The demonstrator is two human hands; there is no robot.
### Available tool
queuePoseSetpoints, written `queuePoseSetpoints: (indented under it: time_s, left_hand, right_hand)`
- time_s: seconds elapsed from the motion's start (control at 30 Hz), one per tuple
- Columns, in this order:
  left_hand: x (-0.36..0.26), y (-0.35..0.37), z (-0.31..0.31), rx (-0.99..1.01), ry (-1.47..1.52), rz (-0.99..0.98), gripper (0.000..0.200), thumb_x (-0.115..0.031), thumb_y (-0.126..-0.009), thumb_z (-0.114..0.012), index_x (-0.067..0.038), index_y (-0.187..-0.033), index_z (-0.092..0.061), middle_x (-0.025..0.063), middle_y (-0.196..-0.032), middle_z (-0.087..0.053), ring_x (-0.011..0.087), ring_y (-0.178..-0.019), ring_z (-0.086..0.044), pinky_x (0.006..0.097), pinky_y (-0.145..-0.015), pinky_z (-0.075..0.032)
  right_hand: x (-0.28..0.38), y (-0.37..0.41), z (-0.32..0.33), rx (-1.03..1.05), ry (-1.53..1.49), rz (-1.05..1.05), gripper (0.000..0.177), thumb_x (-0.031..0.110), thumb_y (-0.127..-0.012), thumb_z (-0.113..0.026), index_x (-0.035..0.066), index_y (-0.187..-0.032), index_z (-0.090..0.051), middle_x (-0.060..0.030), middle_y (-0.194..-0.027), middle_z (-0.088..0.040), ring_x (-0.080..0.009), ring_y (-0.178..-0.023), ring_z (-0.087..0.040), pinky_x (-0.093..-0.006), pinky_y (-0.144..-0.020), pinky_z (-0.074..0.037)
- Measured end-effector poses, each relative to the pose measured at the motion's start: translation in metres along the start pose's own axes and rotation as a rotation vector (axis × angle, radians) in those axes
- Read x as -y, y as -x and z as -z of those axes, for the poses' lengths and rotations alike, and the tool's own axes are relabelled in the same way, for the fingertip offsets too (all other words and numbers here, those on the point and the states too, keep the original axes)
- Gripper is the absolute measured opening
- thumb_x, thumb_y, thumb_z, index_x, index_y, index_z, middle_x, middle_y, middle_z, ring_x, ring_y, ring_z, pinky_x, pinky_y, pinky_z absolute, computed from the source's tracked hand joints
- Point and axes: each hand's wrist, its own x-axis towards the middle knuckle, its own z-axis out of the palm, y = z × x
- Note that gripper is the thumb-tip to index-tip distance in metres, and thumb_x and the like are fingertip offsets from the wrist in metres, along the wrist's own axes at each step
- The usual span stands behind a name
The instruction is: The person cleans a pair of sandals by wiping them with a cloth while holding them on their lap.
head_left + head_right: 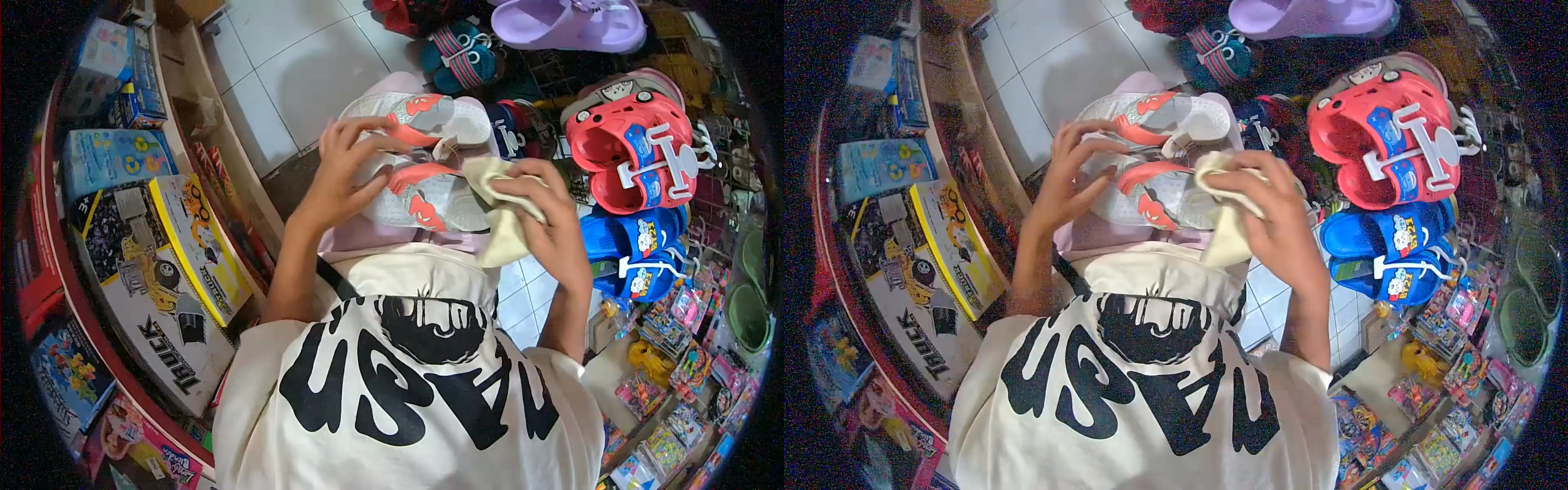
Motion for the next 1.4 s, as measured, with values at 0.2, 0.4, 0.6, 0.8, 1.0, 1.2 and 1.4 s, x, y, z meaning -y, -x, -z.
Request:
queuePoseSetpoints:
  time_s: [0.2, 0.4, 0.6, 0.8, 1.0, 1.2, 1.4]
  left_hand:
    - [-0.022, -0.07, -0.001, 0.497, -0.081, -0.425, 0.046, -0.028, -0.063, -0.079, -0.021, -0.107, -0.065, 0.0117, -0.125, -0.051, 0.0327, -0.124, -0.042, 0.0554, -0.11, -0.023]
    - [-0.038, -0.119, -0.011, 1.098, -0.624, -0.396, 0.071, -0.047, -0.044, -0.086, -0.03, -0.109, -0.065, 0.0107, -0.121, -0.053, 0.0303, -0.122, -0.044, 0.0542, -0.109, -0.026]
    - [-0.033, -0.132, -0.015, 1.213, -0.628, -0.479, 0.046, -0.041, -0.048, -0.085, -0.017, -0.082, -0.067, 0.0013, -0.081, -0.066, 0.0226, -0.085, -0.062, 0.0423, -0.087, -0.04]
    - [-0.054, -0.113, 0.009, 0.84, -0.356, -0.178, 0.045, -0.046, -0.057, -0.082, -0.011, -0.076, -0.062, 0.0049, -0.068, -0.064, 0.0252, -0.068, -0.063, 0.0401, -0.083, -0.043]
    - [-0.055, -0.067, -0.008, 0.53, -0.303, -0.01, 0.034, -0.04, -0.071, -0.075, -0.011, -0.086, -0.065, 0.0071, -0.073, -0.06, 0.0269, -0.074, -0.062, 0.0415, -0.068, -0.044]
    - [-0.019, -0.038, -0.039, 0.257, -0.381, -0.076, 0.014, -0.03, -0.079, -0.068, -0.019, -0.089, -0.068, 0.0011, -0.081, -0.056, 0.0212, -0.084, -0.057, 0.0397, -0.078, -0.037]
    - [-0.008, -0.034, -0.045, 0.222, -0.354, -0.072, 0.014, -0.028, -0.077, -0.07, -0.018, -0.087, -0.068, 0.0009, -0.08, -0.053, 0.0202, -0.086, -0.055, 0.0414, -0.081, -0.035]
  right_hand:
    - [-0.018, 0.039, 0.003, -0.203, -0.101, -0.102, 0.037, -0.009, -0.073, -0.057, 0.007, -0.104, -0.068, -0.011, -0.109, -0.056, -0.0269, -0.103, -0.056, -0.0334, -0.09, -0.043]
    - [-0.022, 0.061, -0.001, -0.244, -0.167, -0.123, 0.038, -0.009, -0.074, -0.058, 0.006, -0.108, -0.067, -0.0111, -0.11, -0.055, -0.0252, -0.107, -0.054, -0.033, -0.094, -0.041]
    - [-0.031, 0.071, -0.005, -0.281, -0.18, -0.126, 0.034, -0.007, -0.078, -0.06, 0.006, -0.108, -0.067, -0.0108, -0.111, -0.055, -0.025, -0.108, -0.054, -0.0327, -0.095, -0.04]
    - [-0.035, 0.073, -0.001, -0.319, -0.236, -0.13, 0.032, -0.005, -0.079, -0.061, 0.007, -0.108, -0.067, -0.0106, -0.111, -0.056, -0.0256, -0.108, -0.054, -0.0322, -0.095, -0.04]
    - [-0.034, 0.051, -0.012, -0.387, -0.096, -0.081, 0.029, 0.002, -0.081, -0.064, 0.009, -0.109, -0.067, -0.0101, -0.112, -0.056, -0.0273, -0.106, -0.054, -0.0337, -0.094, -0.041]
    - [-0.059, 0.003, -0.093, -0.321, 0.196, 0.171, 0.022, 0.01, -0.078, -0.067, 0.013, -0.099, -0.069, -0.0032, -0.107, -0.06, -0.0262, -0.1, -0.054, -0.0358, -0.089, -0.045]
    - [-0.089, -0.015, -0.092, -0.308, 0.192, 0.063, 0.016, 0.005, -0.075, -0.067, 0.01, -0.09, -0.068, -0.002, -0.101, -0.061, -0.0254, -0.093, -0.054, -0.0353, -0.085, -0.046]
